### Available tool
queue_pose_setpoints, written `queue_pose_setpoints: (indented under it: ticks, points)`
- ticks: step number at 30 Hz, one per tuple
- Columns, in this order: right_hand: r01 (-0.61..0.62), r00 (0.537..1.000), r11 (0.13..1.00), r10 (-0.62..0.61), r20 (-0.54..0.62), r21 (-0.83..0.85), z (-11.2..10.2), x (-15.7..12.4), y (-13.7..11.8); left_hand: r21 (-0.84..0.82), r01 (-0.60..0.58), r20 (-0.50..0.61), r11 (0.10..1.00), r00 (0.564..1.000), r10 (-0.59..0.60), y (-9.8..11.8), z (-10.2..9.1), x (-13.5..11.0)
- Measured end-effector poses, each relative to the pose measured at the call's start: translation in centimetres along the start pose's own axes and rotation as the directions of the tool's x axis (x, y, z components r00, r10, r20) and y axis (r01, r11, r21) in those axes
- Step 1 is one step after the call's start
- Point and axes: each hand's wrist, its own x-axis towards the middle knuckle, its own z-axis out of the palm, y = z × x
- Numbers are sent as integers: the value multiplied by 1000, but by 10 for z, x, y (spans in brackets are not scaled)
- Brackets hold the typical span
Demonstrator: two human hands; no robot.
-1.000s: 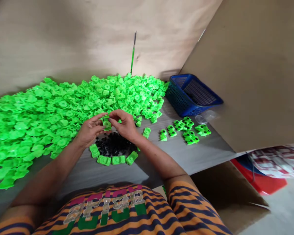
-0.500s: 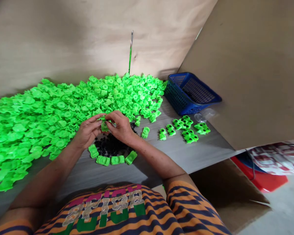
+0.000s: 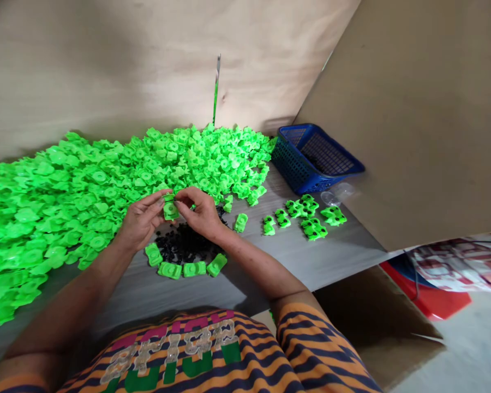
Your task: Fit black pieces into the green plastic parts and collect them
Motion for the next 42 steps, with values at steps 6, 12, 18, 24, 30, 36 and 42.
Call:
queue_pose_setpoints:
  ticks: [6,12,18,24,30,36,42]
  points:
    - [-94,994,990,98,-38,102,6,2,2,61,-19,-16,998,1000,20,-1,1,-1]
    - [-92,992,990,100,-71,104,9,1,2,78,-52,-36,996,998,55,1,1,-2]
    - [-48,995,990,59,-82,134,11,0,2,89,-50,-31,995,998,52,2,1,-3]
    - [-52,995,989,63,-75,141,13,-1,7,100,-40,-48,994,998,45,1,1,-2]
    - [-8,996,990,21,-87,144,11,-2,3,92,-58,-24,994,998,61,0,0,-3]
    - [-18,997,989,29,-71,146,16,3,10,112,-65,-41,992,997,70,-1,-1,-3]
    - [-14,997,997,19,-75,73,21,3,12,151,-72,-53,986,995,80,-4,-6,-1]
